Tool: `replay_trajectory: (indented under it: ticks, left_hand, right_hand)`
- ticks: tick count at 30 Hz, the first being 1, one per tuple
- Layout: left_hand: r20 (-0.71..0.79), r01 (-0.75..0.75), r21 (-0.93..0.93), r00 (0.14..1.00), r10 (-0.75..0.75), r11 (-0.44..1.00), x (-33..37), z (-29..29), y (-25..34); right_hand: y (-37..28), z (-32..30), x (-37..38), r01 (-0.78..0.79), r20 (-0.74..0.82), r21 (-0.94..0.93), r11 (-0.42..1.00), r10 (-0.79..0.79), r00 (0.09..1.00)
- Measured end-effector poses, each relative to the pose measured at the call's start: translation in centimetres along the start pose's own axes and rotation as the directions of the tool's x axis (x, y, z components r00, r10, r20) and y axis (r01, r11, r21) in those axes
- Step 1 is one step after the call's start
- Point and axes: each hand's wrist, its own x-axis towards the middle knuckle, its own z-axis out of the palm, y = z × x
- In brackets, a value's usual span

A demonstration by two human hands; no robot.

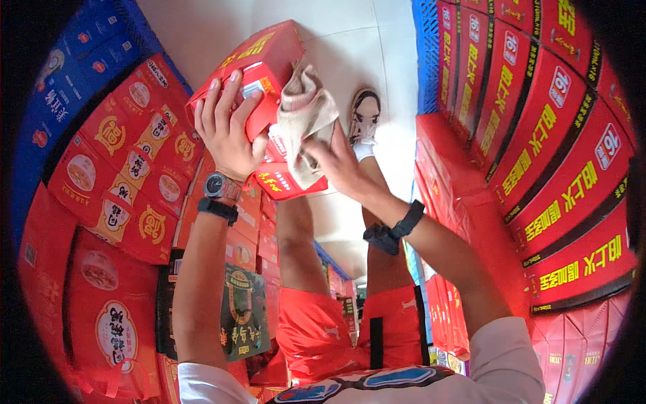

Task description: The person wipes down red and pink product boxes using a cloth while walking through a storage or retail area.

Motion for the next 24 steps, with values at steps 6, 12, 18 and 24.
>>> replay_trajectory:
  ticks: [6,12,18,24]
  left_hand:
    - [-0.007,-0.004,-0.026,1.0,0.003,1.0,-0.4,-0.1,-0.4]
    - [0.031,-0.021,-0.004,0.999,0.021,1.0,-0.9,-0.7,-1.3]
    - [0.05,-0.031,-0.004,0.998,0.031,1.0,-0.9,-0.8,-2.0]
    - [-0.011,-0.049,-0.035,0.999,0.049,0.998,-0.8,1.0,-2.0]
  right_hand:
    - [-0.3,-0.6,2.7,-0.005,0.076,-0.164,0.986,0.018,0.997]
    - [0.1,2.0,5.7,-0.056,0.092,0.111,0.992,0.046,0.995]
    - [7.6,1.7,11.5,-0.133,-0.06,0.193,0.972,0.147,0.987]
    - [17.4,-3.3,21.8,-0.256,-0.041,-0.04,0.966,0.255,0.966]
